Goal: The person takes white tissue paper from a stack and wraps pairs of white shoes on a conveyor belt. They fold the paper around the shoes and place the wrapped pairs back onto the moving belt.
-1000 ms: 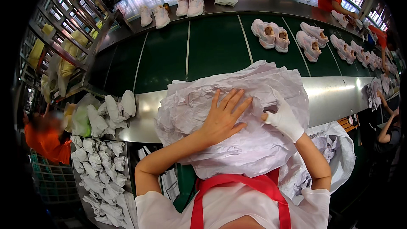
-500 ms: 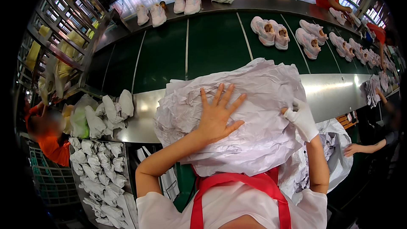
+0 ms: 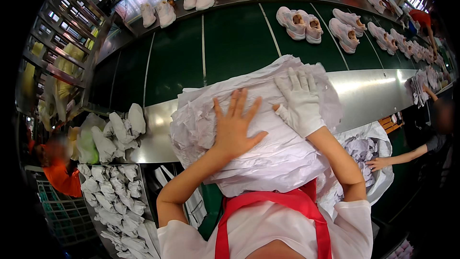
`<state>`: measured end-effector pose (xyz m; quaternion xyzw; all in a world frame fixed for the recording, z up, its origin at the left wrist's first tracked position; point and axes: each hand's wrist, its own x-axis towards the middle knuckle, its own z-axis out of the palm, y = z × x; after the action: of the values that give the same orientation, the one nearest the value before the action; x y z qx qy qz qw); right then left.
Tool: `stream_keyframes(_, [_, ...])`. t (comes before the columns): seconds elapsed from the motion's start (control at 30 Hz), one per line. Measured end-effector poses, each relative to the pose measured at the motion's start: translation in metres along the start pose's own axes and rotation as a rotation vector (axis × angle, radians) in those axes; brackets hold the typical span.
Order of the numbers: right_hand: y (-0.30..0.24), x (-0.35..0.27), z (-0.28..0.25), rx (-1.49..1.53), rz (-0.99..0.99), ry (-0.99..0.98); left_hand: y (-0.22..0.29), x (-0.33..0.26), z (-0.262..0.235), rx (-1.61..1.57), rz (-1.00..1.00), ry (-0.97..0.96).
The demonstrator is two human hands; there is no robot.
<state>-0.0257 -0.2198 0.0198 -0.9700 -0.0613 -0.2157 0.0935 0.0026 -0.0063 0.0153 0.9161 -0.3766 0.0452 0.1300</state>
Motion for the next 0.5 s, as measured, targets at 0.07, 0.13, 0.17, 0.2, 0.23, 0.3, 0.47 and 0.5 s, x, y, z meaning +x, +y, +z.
stream_keyframes(0.07, [0.013,-0.008,0.003,0.012,0.07,-0.034,-0.012,-0.005,-0.001,0.087,-0.114,0.045])
stream_keyframes(0.13, [0.011,-0.008,-0.005,-0.007,0.133,-0.099,-0.018,-0.011,0.001,0.181,-0.278,0.073])
stream_keyframes(0.17, [0.014,-0.013,-0.012,-0.048,0.204,-0.138,-0.018,-0.009,0.006,0.182,-0.322,0.079])
stream_keyframes(0.2, [0.017,-0.016,-0.009,0.049,0.236,-0.114,-0.021,-0.01,0.016,0.165,-0.337,0.092])
stream_keyframes(0.23, [0.02,-0.02,-0.001,0.132,0.293,-0.083,-0.023,-0.009,0.022,0.119,-0.347,0.07])
stream_keyframes(0.3, [0.02,-0.024,0.009,0.243,0.367,0.012,-0.026,-0.008,0.021,0.021,-0.34,0.064])
stream_keyframes(0.47, [0.036,-0.027,0.003,0.26,0.537,-0.013,-0.037,-0.015,0.023,0.083,-0.301,0.094])
stream_keyframes(0.5, [0.04,-0.03,0.002,0.275,0.569,-0.011,-0.036,-0.015,0.021,0.119,-0.305,0.063])
